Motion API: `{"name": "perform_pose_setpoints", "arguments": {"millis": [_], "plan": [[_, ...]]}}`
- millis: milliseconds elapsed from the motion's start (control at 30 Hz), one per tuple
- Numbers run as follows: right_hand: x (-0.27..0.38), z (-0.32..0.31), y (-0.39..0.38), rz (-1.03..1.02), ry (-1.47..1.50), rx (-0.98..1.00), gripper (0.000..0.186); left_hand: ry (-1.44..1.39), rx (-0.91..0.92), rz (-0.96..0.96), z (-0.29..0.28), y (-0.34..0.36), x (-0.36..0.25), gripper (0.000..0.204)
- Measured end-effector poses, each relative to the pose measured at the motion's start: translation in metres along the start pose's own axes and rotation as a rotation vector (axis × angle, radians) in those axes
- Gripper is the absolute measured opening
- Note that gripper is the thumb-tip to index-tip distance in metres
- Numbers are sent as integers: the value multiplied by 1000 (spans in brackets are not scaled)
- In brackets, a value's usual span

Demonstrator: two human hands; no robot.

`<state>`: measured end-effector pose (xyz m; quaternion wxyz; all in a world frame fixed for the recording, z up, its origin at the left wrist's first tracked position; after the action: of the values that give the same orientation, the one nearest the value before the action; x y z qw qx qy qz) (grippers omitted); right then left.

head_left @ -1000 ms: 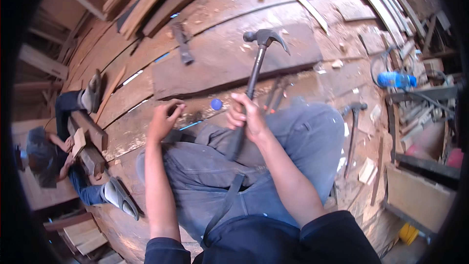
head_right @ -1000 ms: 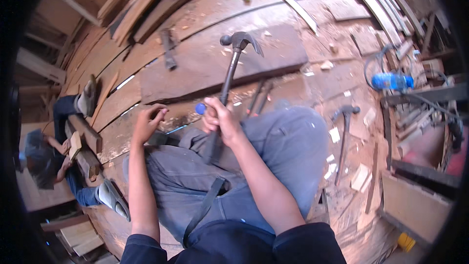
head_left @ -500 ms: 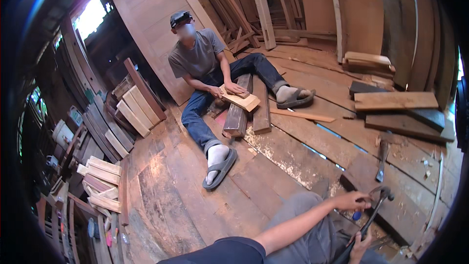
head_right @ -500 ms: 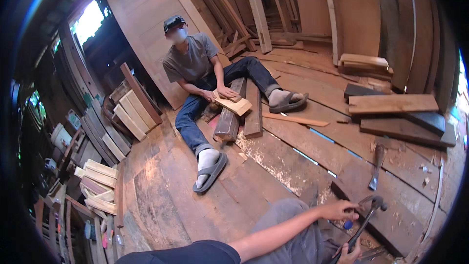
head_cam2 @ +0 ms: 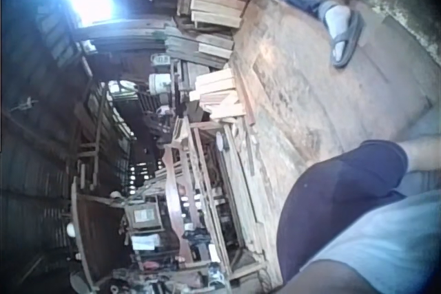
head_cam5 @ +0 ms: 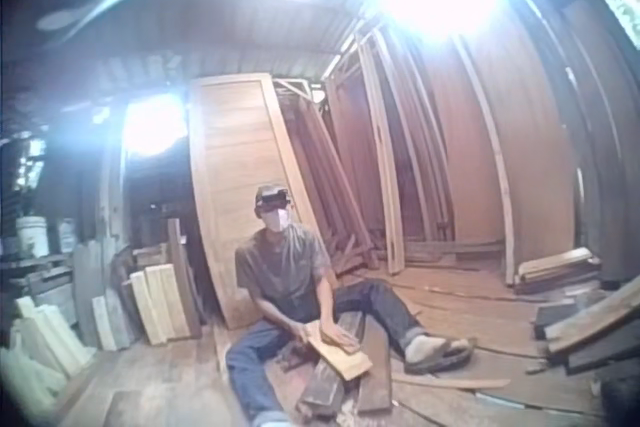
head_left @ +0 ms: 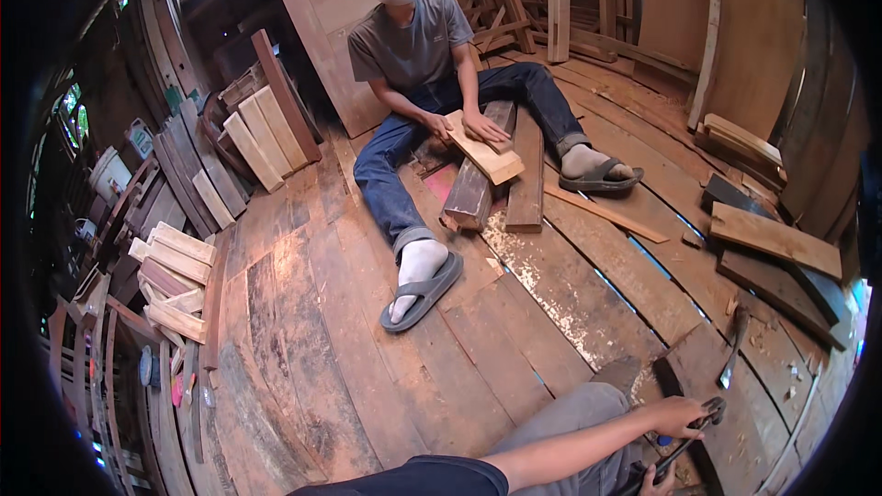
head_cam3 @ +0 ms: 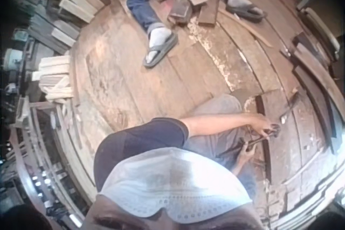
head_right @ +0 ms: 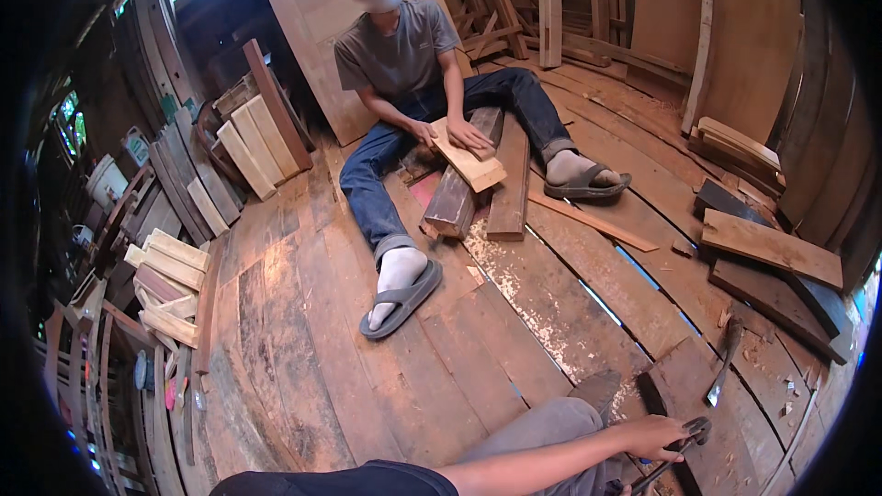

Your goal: Chisel and shape a piece of wood using a hammer and a metal tool while sitting on a workshop floor.

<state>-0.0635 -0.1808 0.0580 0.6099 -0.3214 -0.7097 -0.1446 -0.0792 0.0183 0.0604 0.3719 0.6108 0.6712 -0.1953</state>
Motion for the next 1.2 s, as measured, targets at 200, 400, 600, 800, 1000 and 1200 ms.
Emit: {"name": "perform_pose_setpoints", "arguments": {"millis": [200, 400, 600, 800, 1000, 1200], "plan": [[-6, -4, 1, -91, -3, 54, 46, 111, -162, -10, 16, -1, 9, 34], [10, -7, 1, 25, -103, 124, 46, 142, -83, -7, 5, -4, 3, 39], [-39, -8, 2, -121, -203, 8, 53, 168, -3, -50, -9, -5, -4, 40], [-30, -8, -3, -133, -149, 54, 38, 203, -54, -37, -8, -15, -2, 32], [-36, -4, -1, -142, -196, -2, 33, 257, 32, -58, -23, -19, -13, 27], [-42, -3, -2, -173, -174, -72, 32, 183, -57, 33, -21, -14, -14, 28]]}}
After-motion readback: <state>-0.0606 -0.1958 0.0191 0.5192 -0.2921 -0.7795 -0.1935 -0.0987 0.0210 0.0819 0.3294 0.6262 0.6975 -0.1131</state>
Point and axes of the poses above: each hand's wrist, its own y-axis towards the middle knuckle, its own z-axis out of the palm, x = y × z, the point moved 1 cm from there along y, towards the middle knuckle, and after that the axes turned 9 degrees about y, right-handed, at the moved point
